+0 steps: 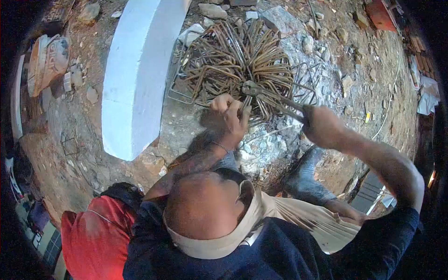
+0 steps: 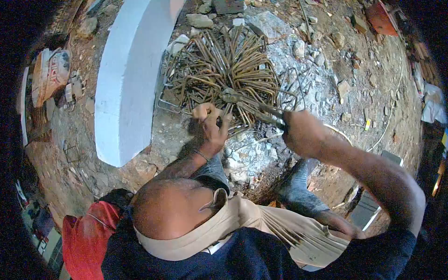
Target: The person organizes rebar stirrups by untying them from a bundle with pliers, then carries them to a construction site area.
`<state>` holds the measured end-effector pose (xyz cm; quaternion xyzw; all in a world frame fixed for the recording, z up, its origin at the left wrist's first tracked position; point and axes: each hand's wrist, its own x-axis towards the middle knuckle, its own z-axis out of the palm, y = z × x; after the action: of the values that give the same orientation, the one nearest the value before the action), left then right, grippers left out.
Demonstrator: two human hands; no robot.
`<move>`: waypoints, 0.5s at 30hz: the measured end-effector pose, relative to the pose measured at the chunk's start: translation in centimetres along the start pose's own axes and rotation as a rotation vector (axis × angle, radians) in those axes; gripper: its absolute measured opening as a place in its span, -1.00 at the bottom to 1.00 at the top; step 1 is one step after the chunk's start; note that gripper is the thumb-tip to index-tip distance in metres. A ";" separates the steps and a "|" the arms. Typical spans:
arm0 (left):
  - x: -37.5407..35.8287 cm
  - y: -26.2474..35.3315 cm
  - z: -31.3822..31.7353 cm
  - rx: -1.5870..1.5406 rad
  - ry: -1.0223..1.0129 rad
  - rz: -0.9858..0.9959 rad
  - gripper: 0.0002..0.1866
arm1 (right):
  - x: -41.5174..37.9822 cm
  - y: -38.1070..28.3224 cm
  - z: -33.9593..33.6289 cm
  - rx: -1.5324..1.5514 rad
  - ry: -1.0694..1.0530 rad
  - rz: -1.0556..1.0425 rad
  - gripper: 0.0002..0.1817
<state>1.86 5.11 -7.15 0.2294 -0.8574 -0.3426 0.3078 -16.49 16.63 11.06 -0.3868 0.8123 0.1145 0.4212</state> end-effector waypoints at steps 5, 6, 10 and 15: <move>1.5 0.5 -1.9 0.043 -0.113 -0.145 -0.47 | 0.6 1.1 5.0 0.441 -0.046 0.019 -0.81; 1.8 0.3 -1.5 -0.024 -0.114 -0.170 -0.36 | 1.0 1.5 6.0 0.444 -0.052 0.020 -0.81; 2.1 0.0 -1.6 0.014 -0.281 -0.197 -0.04 | 3.3 3.4 9.6 0.563 -0.023 -0.067 -0.75; 2.3 0.3 -1.7 -0.016 -0.369 -0.265 0.01 | 6.3 5.4 12.6 0.681 -0.009 -0.217 -0.58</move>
<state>1.40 3.17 -5.09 0.2710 -0.8588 -0.4232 0.0999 -15.04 23.36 -2.37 -0.3078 0.7563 -0.2067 0.5391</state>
